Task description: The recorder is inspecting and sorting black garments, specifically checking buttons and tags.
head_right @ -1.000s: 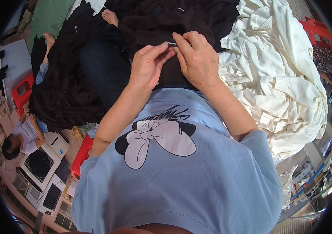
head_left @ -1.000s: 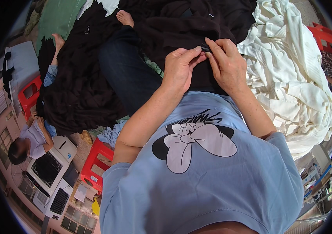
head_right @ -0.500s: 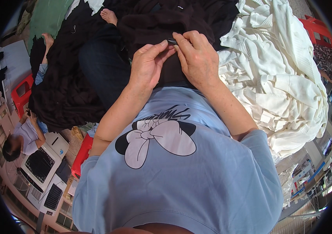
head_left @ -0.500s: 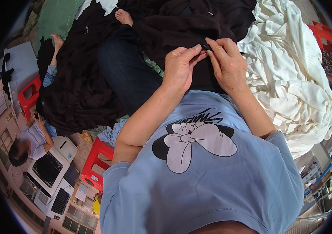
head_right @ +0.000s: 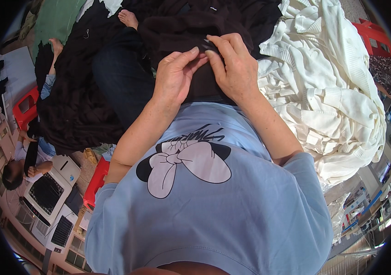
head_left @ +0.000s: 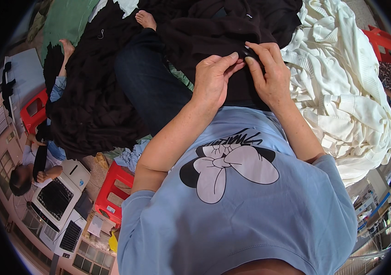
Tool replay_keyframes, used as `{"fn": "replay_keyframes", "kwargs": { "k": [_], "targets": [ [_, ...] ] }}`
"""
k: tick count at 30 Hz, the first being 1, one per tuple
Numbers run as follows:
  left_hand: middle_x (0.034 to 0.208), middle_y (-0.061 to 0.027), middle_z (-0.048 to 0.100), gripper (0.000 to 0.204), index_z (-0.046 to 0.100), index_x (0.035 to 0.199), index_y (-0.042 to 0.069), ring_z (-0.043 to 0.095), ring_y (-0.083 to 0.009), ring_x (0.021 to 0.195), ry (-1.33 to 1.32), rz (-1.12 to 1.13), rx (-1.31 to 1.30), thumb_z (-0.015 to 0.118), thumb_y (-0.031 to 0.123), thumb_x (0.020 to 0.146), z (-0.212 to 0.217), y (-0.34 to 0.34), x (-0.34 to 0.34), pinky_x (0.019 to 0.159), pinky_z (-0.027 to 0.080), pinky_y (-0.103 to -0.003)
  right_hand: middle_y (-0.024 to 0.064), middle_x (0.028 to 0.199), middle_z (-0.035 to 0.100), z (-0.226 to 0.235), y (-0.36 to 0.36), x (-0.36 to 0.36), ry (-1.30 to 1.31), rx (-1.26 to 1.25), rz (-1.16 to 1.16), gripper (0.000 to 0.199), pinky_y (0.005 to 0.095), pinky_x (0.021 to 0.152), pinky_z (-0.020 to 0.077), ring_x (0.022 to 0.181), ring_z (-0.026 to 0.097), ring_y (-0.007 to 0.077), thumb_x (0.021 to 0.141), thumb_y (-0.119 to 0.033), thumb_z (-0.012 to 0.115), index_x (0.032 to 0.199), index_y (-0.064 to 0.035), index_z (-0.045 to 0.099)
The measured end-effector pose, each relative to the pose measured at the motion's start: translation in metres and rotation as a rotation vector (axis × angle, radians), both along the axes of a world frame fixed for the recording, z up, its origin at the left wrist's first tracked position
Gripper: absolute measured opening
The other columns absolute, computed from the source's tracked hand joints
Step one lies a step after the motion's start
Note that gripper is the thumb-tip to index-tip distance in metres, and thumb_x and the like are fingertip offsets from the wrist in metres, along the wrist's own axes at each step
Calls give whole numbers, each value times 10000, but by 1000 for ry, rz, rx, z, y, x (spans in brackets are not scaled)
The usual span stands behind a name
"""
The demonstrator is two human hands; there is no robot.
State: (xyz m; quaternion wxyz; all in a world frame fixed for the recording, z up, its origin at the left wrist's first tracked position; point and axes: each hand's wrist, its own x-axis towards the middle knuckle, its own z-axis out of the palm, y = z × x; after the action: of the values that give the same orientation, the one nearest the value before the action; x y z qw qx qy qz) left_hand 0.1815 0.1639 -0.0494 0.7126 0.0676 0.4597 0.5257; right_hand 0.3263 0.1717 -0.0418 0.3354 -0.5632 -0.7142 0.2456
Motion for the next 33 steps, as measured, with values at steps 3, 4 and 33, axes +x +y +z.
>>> {"fn": "replay_keyframes", "kwargs": {
  "k": [3, 4, 33],
  "targets": [
    [855, -153, 664, 140, 621, 847, -42, 660, -213, 815, 42, -28, 37, 646, 92, 882, -7, -1, -2, 797, 555, -327, 72, 939, 568, -9, 4, 2, 14, 17, 76, 258, 351, 635, 502, 791, 624, 278, 795, -64, 646, 1052, -75, 635],
    [855, -153, 664, 140, 621, 847, -42, 660, -213, 815, 43, -25, 38, 646, 92, 882, -7, 0, -4, 797, 555, -327, 80, 936, 567, -13, 6, 4, 7, 9, 106, 231, 353, 636, 503, 793, 623, 283, 789, -49, 637, 1019, -74, 634],
    [868, -88, 679, 196, 690, 857, -31, 584, -127, 827, -65, -16, 183, 611, 142, 908, 23, -7, -9, 820, 450, -263, 81, 908, 585, 22, 7, -3, -157, 245, 140, 242, 337, 657, 491, 788, 606, 255, 807, -91, 689, 1029, -51, 602]
  ]
}}
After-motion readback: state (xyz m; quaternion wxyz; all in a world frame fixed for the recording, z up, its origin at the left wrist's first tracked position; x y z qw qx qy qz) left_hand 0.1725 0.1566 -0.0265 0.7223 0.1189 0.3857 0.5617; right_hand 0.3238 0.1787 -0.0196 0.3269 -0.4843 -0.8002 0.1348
